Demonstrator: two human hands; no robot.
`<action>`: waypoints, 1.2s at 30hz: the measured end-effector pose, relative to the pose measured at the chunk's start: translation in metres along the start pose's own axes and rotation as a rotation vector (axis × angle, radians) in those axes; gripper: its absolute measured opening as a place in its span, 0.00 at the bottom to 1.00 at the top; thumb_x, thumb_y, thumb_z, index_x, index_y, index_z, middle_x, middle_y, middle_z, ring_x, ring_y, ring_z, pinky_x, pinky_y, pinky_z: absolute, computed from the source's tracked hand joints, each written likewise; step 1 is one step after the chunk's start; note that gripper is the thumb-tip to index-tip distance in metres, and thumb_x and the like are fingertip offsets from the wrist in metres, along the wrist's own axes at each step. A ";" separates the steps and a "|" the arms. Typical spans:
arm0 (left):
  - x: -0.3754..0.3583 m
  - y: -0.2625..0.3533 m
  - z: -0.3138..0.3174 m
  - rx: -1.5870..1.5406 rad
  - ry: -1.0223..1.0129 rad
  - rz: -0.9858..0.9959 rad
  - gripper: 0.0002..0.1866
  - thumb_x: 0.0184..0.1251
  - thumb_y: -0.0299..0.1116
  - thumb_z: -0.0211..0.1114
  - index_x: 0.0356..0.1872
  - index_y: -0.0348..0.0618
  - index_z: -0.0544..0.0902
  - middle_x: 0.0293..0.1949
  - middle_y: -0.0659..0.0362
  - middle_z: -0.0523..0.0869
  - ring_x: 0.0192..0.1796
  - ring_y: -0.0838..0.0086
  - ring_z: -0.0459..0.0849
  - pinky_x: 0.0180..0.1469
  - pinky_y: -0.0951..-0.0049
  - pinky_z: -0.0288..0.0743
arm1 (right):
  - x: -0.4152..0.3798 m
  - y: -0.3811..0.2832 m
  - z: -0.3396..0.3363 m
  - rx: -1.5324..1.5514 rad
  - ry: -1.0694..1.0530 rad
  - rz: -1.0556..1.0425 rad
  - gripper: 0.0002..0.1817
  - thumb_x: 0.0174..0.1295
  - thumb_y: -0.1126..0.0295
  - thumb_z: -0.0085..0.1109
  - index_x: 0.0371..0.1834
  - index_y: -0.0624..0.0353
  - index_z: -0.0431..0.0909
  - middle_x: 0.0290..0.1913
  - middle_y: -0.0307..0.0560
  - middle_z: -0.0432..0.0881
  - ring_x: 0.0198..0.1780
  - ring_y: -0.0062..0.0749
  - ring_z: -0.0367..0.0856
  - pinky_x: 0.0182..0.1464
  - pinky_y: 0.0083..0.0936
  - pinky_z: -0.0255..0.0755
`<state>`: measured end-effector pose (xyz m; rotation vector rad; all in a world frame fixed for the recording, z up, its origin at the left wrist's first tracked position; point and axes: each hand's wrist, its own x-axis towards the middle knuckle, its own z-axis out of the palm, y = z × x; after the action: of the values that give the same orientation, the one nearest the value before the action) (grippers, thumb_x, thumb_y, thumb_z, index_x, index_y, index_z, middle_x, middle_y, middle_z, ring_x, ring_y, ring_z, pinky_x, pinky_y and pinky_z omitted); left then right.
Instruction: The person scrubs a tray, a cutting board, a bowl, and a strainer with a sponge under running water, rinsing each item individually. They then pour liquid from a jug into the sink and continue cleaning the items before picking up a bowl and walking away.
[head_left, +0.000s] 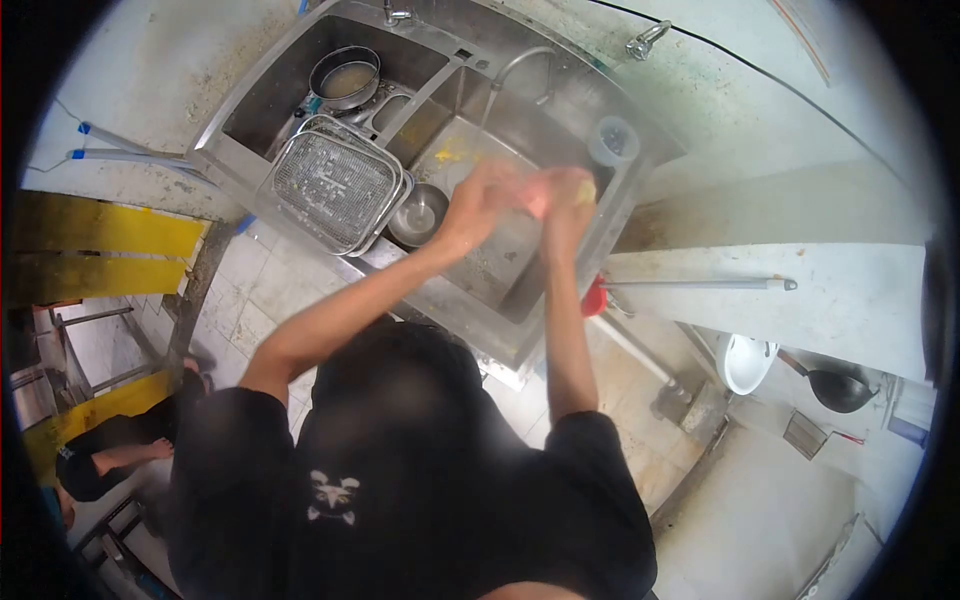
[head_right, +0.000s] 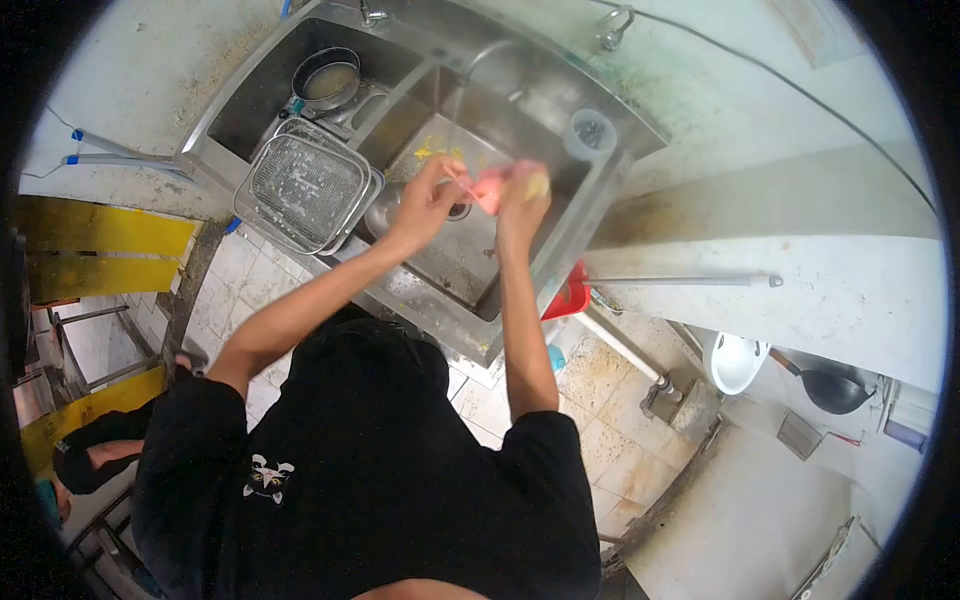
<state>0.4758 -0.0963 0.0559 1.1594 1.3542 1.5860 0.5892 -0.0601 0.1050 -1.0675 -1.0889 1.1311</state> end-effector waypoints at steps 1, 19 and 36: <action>0.000 -0.002 0.001 0.002 0.003 0.002 0.08 0.70 0.27 0.55 0.45 0.36 0.78 0.34 0.57 0.82 0.34 0.79 0.83 0.38 0.75 0.78 | 0.000 0.007 0.000 0.002 -0.003 -0.001 0.18 0.71 0.58 0.46 0.32 0.61 0.77 0.28 0.40 0.81 0.30 0.22 0.76 0.33 0.23 0.70; 0.006 0.012 -0.001 0.101 0.083 -0.107 0.11 0.69 0.35 0.57 0.43 0.38 0.80 0.28 0.50 0.85 0.27 0.68 0.85 0.31 0.70 0.76 | -0.015 -0.028 -0.024 -0.829 -0.611 -0.574 0.13 0.48 0.75 0.64 0.40 0.59 0.81 0.40 0.48 0.79 0.44 0.41 0.77 0.46 0.32 0.71; 0.019 0.007 -0.001 0.268 -0.033 -0.155 0.10 0.68 0.34 0.58 0.41 0.39 0.83 0.28 0.54 0.85 0.27 0.73 0.83 0.28 0.73 0.75 | -0.023 -0.026 -0.057 -0.716 -0.341 -0.603 0.15 0.39 0.81 0.62 0.35 0.58 0.80 0.39 0.47 0.79 0.52 0.44 0.74 0.52 0.36 0.69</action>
<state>0.4691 -0.0800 0.0662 1.1980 1.6297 1.2992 0.6463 -0.0900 0.1197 -0.9719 -2.0153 0.4303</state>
